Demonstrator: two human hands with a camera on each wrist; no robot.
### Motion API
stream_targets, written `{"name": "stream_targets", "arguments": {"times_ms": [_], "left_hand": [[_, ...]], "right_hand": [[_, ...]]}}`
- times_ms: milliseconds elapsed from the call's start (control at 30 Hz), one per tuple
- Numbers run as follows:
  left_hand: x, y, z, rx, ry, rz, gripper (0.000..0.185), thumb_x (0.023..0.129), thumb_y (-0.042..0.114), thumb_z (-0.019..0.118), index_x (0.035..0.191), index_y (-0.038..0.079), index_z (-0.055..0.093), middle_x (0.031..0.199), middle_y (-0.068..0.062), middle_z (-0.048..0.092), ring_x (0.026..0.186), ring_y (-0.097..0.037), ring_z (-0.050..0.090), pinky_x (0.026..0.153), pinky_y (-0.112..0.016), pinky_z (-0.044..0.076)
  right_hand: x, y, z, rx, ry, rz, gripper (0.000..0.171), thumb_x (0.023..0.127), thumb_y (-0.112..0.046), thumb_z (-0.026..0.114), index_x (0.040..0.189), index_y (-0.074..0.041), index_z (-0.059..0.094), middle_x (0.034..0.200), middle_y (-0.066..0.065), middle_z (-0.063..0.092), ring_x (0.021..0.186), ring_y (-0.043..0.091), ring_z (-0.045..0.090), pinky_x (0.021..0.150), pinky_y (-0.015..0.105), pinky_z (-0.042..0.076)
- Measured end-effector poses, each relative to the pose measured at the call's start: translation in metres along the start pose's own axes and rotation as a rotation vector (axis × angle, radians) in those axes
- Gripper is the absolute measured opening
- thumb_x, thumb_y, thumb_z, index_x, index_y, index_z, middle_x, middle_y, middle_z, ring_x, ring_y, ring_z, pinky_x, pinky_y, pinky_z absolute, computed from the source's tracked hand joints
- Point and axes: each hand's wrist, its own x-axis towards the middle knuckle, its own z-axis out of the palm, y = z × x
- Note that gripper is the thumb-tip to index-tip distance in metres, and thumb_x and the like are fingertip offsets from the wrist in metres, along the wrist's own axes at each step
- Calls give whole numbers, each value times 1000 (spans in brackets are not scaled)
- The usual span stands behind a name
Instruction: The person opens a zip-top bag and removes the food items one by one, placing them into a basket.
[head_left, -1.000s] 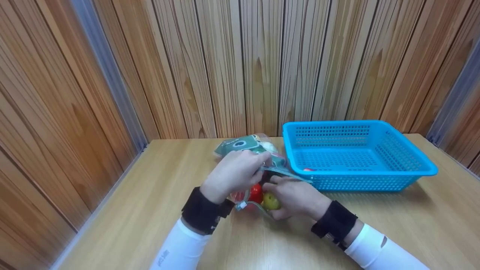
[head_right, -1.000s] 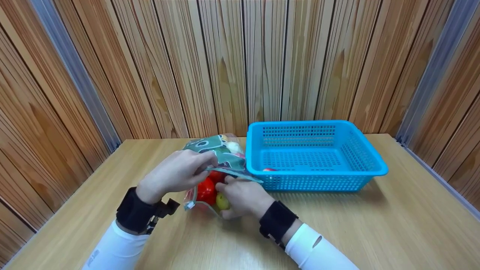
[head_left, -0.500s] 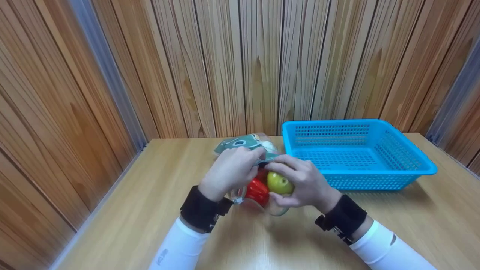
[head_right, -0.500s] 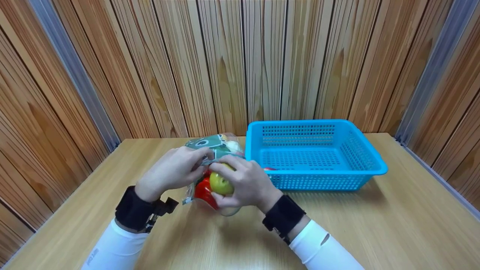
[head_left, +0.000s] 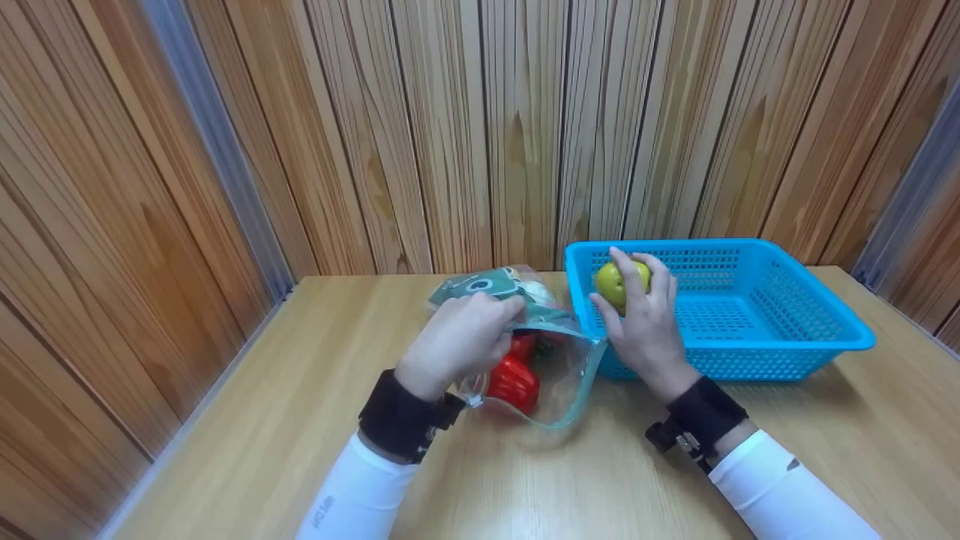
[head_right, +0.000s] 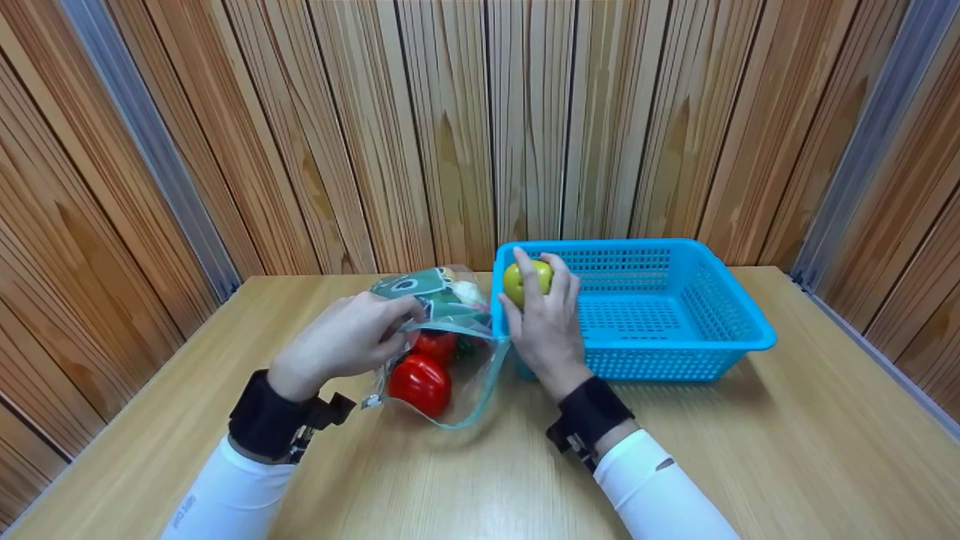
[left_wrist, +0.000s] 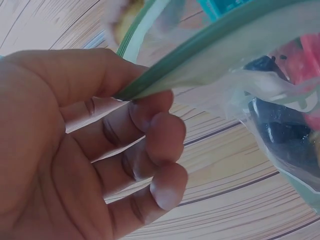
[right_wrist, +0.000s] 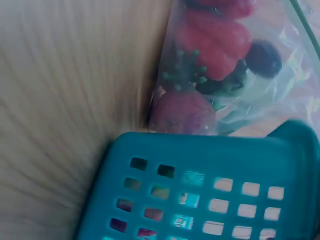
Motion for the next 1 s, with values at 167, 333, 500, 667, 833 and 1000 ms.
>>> {"name": "stream_targets", "arguments": {"times_ms": [167,333,500,667,833,1000], "left_hand": [[0,1,-1,-13,-6,-6,21,92,11,66,113,14,64,79,-1,62,68,-14,55,60,-23,46],[0,1,-1,-23,-10,-7,22,92,11,67,114,14,64,78,0,61,67,-14,55,60,-23,46],[0,1,-1,-1,-4,-3,21,93,11,65,113,13,65,80,-1,63,68,-15,55,61,-24,46],[0,1,0,5,-4,-7,21,93,11,65,113,14,65,83,-1,64,70,-16,56,63,-24,47],[-1,0,-1,-15,-7,-15,23,92,10,67,115,14,65,84,-1,65,72,-15,56,65,-24,48],[0,0,-1,-18,-10,-17,23,92,10,66,115,15,65,81,0,63,71,-15,56,63,-24,47]], "right_hand": [[1,1,-3,-68,-165,99,58,96,-22,66,150,-20,45,148,25,32,122,47,38,85,60,51],[0,-1,-7,-131,-324,166,50,99,-25,61,147,-19,49,149,26,36,120,49,44,86,61,52],[0,1,-8,-150,-327,117,30,100,-21,55,121,-8,71,121,23,66,102,40,64,80,53,55],[0,3,-8,-164,-294,59,33,97,-18,52,66,-8,60,61,-2,41,53,15,39,48,29,30],[0,2,-8,-196,-188,13,35,95,-18,54,62,-10,56,55,-3,35,48,15,36,45,28,27],[2,-9,-9,-9,112,-231,27,91,-13,55,67,-4,64,59,7,58,50,19,49,45,33,44]]}}
